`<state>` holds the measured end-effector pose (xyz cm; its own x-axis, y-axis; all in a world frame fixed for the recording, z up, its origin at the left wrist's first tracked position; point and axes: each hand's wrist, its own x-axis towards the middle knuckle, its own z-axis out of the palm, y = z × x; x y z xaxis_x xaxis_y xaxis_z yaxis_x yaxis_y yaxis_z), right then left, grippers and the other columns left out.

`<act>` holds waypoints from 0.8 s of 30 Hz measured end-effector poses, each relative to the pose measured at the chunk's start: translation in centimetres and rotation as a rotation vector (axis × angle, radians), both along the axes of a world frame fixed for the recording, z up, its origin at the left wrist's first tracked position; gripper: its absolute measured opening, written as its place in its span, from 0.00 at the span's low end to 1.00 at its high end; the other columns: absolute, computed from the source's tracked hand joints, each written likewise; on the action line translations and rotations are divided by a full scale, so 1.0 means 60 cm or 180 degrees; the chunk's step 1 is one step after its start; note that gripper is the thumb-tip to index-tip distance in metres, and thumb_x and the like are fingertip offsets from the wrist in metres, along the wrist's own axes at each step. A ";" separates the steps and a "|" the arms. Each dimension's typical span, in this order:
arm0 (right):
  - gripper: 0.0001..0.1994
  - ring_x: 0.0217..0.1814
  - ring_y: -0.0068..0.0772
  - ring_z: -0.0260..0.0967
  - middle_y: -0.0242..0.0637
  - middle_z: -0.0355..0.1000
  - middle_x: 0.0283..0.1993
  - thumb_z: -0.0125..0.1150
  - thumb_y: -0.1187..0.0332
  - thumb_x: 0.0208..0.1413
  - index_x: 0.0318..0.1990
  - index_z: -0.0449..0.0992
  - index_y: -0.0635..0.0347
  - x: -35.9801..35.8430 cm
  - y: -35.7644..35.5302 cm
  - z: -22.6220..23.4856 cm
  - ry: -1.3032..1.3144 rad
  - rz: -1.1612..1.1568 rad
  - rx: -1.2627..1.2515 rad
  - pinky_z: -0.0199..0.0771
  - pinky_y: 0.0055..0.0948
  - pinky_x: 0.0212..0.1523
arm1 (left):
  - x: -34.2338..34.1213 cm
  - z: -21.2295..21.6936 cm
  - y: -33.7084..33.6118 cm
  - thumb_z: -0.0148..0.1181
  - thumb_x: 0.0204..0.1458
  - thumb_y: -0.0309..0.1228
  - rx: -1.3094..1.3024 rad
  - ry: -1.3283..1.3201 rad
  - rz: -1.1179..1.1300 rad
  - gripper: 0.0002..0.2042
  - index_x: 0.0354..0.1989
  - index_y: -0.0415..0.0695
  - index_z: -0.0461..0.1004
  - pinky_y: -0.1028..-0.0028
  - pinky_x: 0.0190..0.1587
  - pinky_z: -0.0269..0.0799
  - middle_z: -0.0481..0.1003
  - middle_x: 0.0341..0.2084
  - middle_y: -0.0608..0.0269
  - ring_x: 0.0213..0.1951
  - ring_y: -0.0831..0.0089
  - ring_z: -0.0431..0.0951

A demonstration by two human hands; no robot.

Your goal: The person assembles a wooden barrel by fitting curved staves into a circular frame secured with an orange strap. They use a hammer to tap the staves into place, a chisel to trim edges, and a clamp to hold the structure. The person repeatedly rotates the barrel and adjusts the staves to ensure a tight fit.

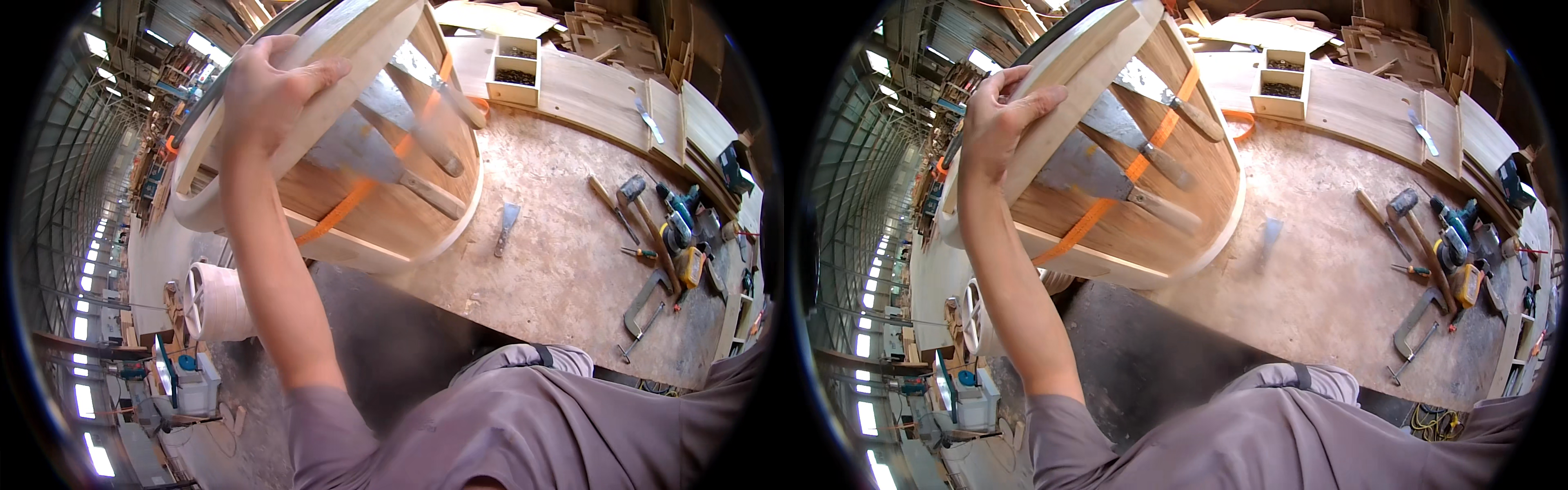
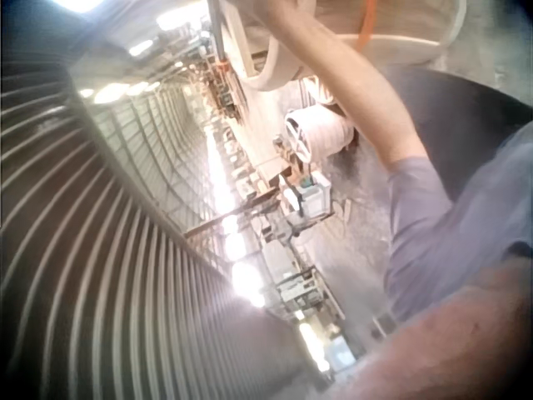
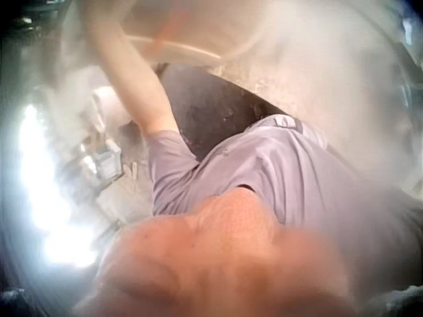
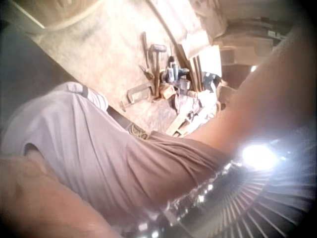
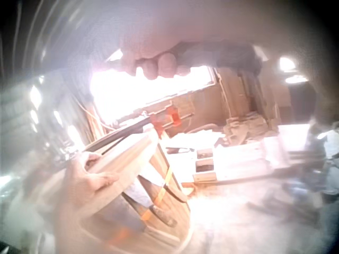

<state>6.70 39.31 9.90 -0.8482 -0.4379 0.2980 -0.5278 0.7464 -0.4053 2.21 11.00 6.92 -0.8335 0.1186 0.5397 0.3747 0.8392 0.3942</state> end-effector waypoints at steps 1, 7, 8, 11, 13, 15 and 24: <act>0.26 0.09 0.20 0.61 0.28 0.65 0.14 0.43 0.43 0.75 0.32 0.70 0.55 -0.001 0.000 0.001 -0.0014 0.0001 -0.0014 0.68 0.21 0.14 | 0.000 0.000 -0.001 0.77 0.39 0.46 -0.0004 0.0005 0.0011 0.39 0.54 0.25 0.76 0.67 0.44 0.81 0.79 0.48 0.38 0.40 0.60 0.85; 0.28 0.09 0.20 0.61 0.28 0.65 0.14 0.42 0.43 0.75 0.29 0.70 0.54 -0.015 0.021 -0.014 -0.0182 -0.0018 -0.0191 0.68 0.21 0.14 | 0.003 -0.005 0.000 0.77 0.38 0.45 0.0385 -0.0319 -0.0143 0.39 0.56 0.28 0.77 0.66 0.42 0.81 0.81 0.44 0.43 0.40 0.62 0.85; 0.28 0.09 0.20 0.61 0.28 0.65 0.14 0.42 0.42 0.75 0.29 0.70 0.54 -0.017 0.031 -0.027 -0.0223 -0.0046 -0.0322 0.69 0.21 0.14 | 0.004 -0.006 0.000 0.77 0.38 0.45 0.0362 -0.0235 -0.0149 0.39 0.56 0.28 0.77 0.66 0.42 0.81 0.81 0.44 0.43 0.40 0.62 0.85; 0.29 0.09 0.20 0.61 0.28 0.65 0.13 0.42 0.42 0.75 0.27 0.70 0.54 -0.022 0.083 -0.120 -0.0635 -0.0174 -0.1234 0.69 0.21 0.14 | 0.007 -0.004 0.000 0.78 0.41 0.40 0.0183 -0.0148 -0.0089 0.33 0.56 0.32 0.79 0.74 0.50 0.75 0.81 0.43 0.51 0.44 0.70 0.81; 0.28 0.09 0.19 0.60 0.25 0.62 0.12 0.44 0.40 0.74 0.28 0.67 0.52 -0.005 0.114 -0.243 -0.1255 -0.0522 -0.1981 0.66 0.22 0.13 | 0.016 -0.002 -0.006 0.78 0.42 0.40 0.0295 -0.0217 -0.0177 0.32 0.55 0.31 0.79 0.75 0.50 0.74 0.82 0.43 0.52 0.44 0.70 0.81; 0.25 0.10 0.18 0.60 0.24 0.61 0.14 0.51 0.40 0.71 0.28 0.65 0.49 0.039 0.154 -0.410 -0.2122 -0.1260 -0.2623 0.60 0.23 0.10 | 0.032 0.001 -0.016 0.76 0.45 0.39 0.0133 -0.0180 -0.0035 0.32 0.58 0.32 0.78 0.75 0.54 0.73 0.81 0.45 0.52 0.47 0.70 0.80; 0.17 0.36 0.49 0.78 0.46 0.75 0.32 0.59 0.59 0.69 0.51 0.73 0.67 0.176 0.262 -0.917 -0.2226 -0.2476 -0.0209 0.78 0.47 0.37 | 0.092 -0.002 -0.057 0.67 0.52 0.40 0.0500 -0.0581 -0.0068 0.40 0.71 0.30 0.62 0.71 0.68 0.61 0.73 0.62 0.49 0.64 0.65 0.72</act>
